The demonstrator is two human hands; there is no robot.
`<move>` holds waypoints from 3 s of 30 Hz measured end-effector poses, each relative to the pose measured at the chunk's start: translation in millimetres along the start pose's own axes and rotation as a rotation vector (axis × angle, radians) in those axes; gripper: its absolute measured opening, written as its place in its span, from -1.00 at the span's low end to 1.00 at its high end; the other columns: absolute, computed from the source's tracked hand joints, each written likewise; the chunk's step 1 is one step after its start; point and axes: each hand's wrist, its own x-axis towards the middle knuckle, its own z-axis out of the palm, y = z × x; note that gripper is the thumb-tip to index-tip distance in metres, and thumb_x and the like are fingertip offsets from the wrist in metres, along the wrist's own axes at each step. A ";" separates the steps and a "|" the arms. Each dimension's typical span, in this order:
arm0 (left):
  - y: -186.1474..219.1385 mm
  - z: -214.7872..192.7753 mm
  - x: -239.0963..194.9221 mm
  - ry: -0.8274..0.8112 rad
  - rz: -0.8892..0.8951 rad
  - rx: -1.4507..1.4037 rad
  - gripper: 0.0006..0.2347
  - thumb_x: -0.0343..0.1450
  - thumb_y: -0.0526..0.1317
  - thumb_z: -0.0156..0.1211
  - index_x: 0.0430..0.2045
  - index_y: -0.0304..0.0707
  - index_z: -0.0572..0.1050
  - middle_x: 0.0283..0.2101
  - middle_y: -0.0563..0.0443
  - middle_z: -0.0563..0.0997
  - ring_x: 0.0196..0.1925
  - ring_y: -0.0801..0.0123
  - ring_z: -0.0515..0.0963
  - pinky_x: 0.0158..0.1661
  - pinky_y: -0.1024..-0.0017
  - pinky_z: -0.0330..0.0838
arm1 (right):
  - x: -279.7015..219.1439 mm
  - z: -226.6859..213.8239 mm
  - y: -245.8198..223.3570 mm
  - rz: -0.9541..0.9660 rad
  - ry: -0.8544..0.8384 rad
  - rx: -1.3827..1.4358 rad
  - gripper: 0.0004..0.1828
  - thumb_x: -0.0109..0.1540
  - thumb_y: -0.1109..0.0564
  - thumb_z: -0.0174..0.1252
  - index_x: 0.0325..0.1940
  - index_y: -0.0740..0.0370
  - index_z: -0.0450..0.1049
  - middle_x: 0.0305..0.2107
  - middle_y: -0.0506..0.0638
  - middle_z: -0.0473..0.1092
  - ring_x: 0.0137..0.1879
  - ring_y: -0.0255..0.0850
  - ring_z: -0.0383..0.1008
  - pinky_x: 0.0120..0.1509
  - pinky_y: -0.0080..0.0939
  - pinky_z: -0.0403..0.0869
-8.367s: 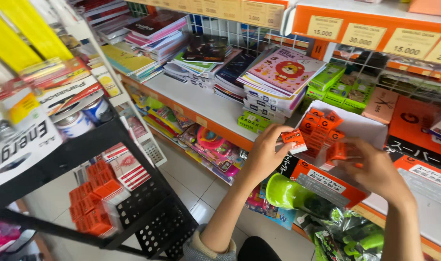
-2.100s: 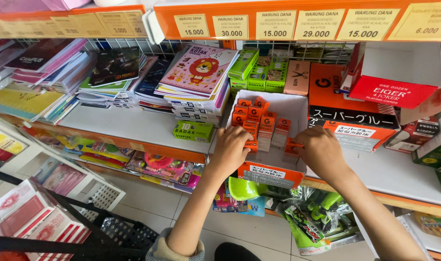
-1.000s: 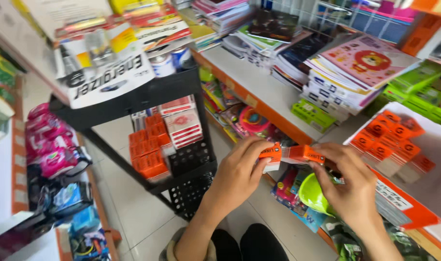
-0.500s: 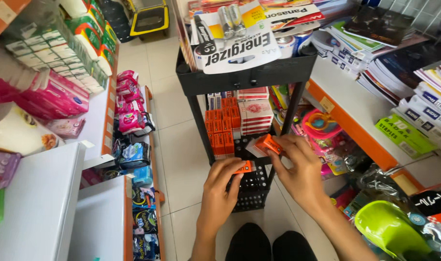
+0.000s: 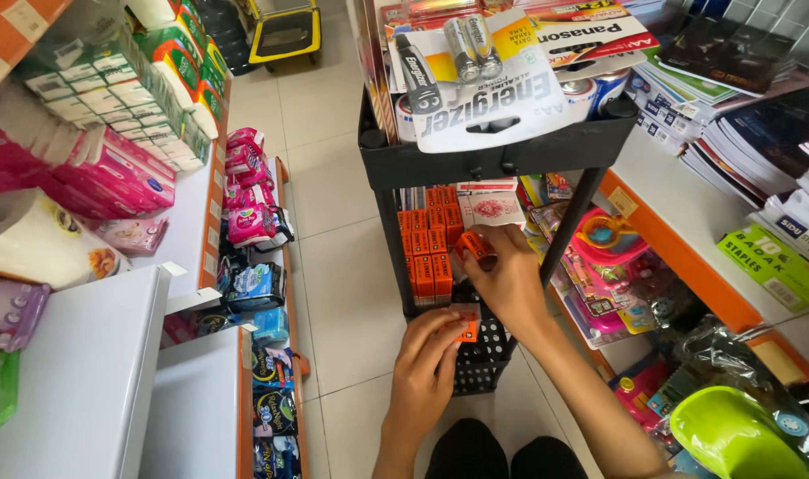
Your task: The person organizes boxes of adhesives and card decks on a tiered rolling cart and a store shelf by hand.
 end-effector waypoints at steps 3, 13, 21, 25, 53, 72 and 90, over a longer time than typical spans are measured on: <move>-2.4 0.0 -1.0 -0.010 -0.020 0.004 -0.83 0.42 -0.48 -0.03 -0.17 -0.43 0.47 -0.06 -0.13 0.48 0.05 0.14 0.47 0.09 0.23 0.42 | 4.1 11.8 7.7 0.026 -0.035 0.012 -0.65 0.13 0.19 0.22 0.01 0.28 0.48 -0.26 0.09 0.35 -0.23 -0.13 0.47 -0.19 -0.22 0.53; -0.8 -2.8 6.1 -0.009 0.011 -0.022 -0.83 0.44 -0.47 -0.06 -0.16 -0.43 0.46 -0.06 -0.16 0.47 0.03 0.10 0.49 0.06 0.22 0.43 | -5.3 26.7 15.8 -0.007 0.013 0.110 -0.63 0.15 0.19 0.21 0.06 0.23 0.49 -0.21 0.09 0.43 -0.17 -0.17 0.51 -0.01 -0.22 0.47; -1.7 -2.9 4.0 -0.041 -0.011 -0.041 -0.83 0.45 -0.46 -0.04 -0.14 -0.40 0.46 -0.04 -0.12 0.47 0.05 0.13 0.48 0.09 0.23 0.42 | -15.6 19.9 23.9 -0.027 -0.136 0.267 -0.46 0.17 0.33 0.16 0.25 0.21 0.30 -0.06 0.12 0.44 -0.10 -0.22 0.54 -0.02 -0.32 0.57; 0.0 -5.3 7.8 -0.058 -0.054 -0.057 -0.83 0.46 -0.40 -0.07 -0.17 -0.43 0.48 -0.04 -0.13 0.48 0.06 0.14 0.48 0.10 0.24 0.41 | -24.5 19.5 32.7 0.014 -0.203 0.261 -0.25 0.13 0.37 0.11 0.39 0.21 0.07 -0.06 0.07 0.43 -0.12 -0.20 0.56 0.00 -0.29 0.58; -63.8 44.3 -22.8 0.106 0.094 0.830 -0.65 0.48 -0.19 -0.16 0.15 -0.26 0.35 0.26 -0.05 0.37 0.36 0.09 0.26 0.32 0.12 -0.09 | -57.3 22.0 24.6 0.177 -0.022 0.792 -0.38 0.07 0.32 0.26 0.20 0.31 0.27 0.12 0.14 0.33 0.29 -0.09 0.34 0.30 -0.10 0.46; -73.4 48.9 -26.9 0.008 0.009 0.818 -0.57 0.43 -0.22 -0.10 0.23 -0.31 0.22 0.34 -0.10 0.24 0.41 0.17 0.18 0.33 0.06 -0.01 | -52.7 27.1 13.2 0.131 -0.124 0.114 -0.67 0.09 0.19 0.29 -0.09 0.31 0.44 -0.29 0.06 0.48 -0.27 -0.18 0.54 -0.18 -0.29 0.54; -76.8 65.6 -32.7 0.018 -0.037 0.867 -0.53 0.41 -0.17 -0.12 0.27 -0.19 0.19 0.37 -0.08 0.19 0.43 0.01 0.11 0.31 -0.14 -0.11 | -68.0 15.2 12.5 0.070 -0.104 -0.064 -0.59 0.14 0.06 0.22 0.00 0.29 0.41 -0.12 0.14 0.44 0.02 0.02 0.44 0.04 -0.03 0.42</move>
